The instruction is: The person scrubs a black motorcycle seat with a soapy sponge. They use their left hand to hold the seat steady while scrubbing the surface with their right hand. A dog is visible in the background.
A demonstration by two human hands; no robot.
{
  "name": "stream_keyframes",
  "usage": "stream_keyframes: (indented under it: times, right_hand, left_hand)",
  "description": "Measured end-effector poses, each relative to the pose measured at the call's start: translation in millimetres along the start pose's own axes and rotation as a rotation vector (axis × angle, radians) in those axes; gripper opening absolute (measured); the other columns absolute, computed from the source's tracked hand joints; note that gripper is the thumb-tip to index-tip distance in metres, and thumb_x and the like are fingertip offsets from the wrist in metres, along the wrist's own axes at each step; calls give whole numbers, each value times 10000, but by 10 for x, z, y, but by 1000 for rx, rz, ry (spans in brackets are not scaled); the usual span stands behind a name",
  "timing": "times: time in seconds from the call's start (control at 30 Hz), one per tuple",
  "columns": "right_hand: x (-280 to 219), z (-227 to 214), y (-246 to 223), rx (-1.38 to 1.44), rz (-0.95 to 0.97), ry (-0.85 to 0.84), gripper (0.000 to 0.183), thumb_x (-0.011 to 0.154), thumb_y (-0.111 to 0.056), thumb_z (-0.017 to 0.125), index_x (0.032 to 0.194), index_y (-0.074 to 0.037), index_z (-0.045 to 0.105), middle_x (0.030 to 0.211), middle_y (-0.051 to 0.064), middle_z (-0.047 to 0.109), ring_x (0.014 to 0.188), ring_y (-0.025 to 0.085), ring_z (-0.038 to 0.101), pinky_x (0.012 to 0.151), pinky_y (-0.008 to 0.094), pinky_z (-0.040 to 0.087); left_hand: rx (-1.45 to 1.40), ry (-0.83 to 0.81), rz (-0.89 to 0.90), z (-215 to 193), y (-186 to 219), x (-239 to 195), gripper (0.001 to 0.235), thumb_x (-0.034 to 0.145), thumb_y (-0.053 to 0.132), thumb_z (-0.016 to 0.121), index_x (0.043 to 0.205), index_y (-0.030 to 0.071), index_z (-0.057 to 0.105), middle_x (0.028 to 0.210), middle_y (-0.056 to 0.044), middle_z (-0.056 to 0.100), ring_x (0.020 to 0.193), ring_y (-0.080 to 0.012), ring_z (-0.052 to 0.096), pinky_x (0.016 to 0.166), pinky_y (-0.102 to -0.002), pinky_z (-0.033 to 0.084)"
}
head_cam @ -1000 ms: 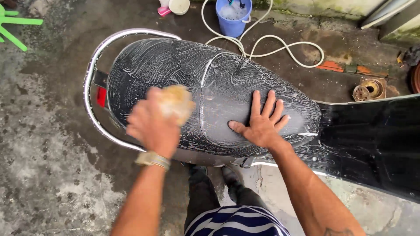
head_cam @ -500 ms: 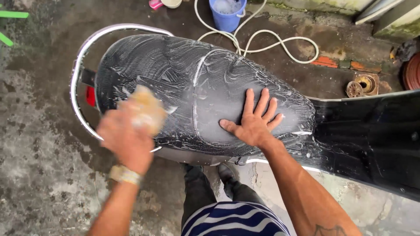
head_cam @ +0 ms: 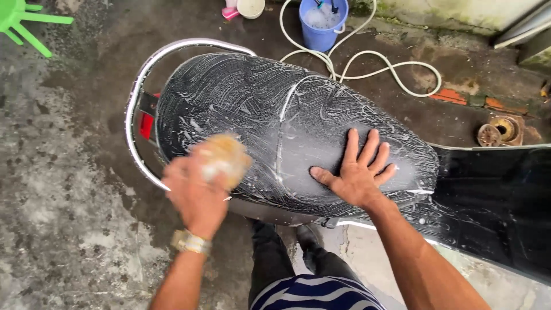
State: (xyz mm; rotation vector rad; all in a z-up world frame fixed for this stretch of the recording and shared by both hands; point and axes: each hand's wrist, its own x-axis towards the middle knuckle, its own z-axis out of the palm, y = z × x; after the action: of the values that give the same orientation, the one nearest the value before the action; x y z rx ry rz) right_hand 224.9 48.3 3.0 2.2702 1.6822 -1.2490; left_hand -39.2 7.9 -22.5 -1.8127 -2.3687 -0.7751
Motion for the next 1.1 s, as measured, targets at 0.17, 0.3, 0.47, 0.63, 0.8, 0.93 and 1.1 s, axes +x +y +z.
stream_keyframes:
  times: [0.17,0.3,0.47,0.63,0.8,0.93,1.1]
  right_hand:
    - [-39,-22,-5,9,-5,8,1089,700,-638,579,1430,-217,-111,1441,149,-252,1293,440,-215,975,642,-134]
    - [42,5,-13,5,5,21,1101,687,-653,579,1431,-217,-105,1440,146,-258,1292,440,-216,972,635,-141]
    - [5,-6,12,45,22,3,1105,677,-681,568,1438,-209,-79,1448,143,-252,1292,439,-221,968,623,-163]
    - [134,62,52,-29,84,33,1130,549,-763,484,1412,-293,-75,1462,90,-268,1329,376,-229,997,612,-96]
    - [111,71,46,-37,80,15,1138,545,-774,450,1415,-277,-90,1456,89,-278,1320,383,-241,988,618,-115]
    - [160,124,75,-52,64,46,1148,537,-794,429,1418,-265,-84,1455,99,-273,1315,394,-239,977,635,-99]
    - [156,150,54,-43,75,83,1143,518,-794,442,1417,-279,-41,1465,92,-230,1323,391,-198,980,628,-86]
  left_hand:
    - [116,267,-171,106,-331,479,572,720,192,764,1225,213,495,1041,-103,381,1042,-335,367,873,-469,329]
    - [187,203,-3,41,-212,514,588,677,133,756,1196,99,482,1067,-195,412,1009,-425,398,848,-497,349]
    - [215,363,-243,274,-409,847,595,685,113,809,1158,216,464,1038,-91,452,1031,-303,429,803,-428,423]
    - [176,104,268,-146,-71,816,527,716,105,623,1188,-58,451,1035,-292,445,964,-425,366,819,-461,272]
    - [158,150,84,-18,-78,1245,502,730,4,605,1197,0,422,1045,-219,350,911,-431,356,775,-527,326]
    - [181,43,613,-30,-23,1259,452,746,101,632,1185,11,570,1159,-228,432,946,-408,438,812,-485,391]
    - [170,60,197,267,20,1724,471,748,69,644,1167,73,429,1069,-168,374,881,-403,371,701,-516,361]
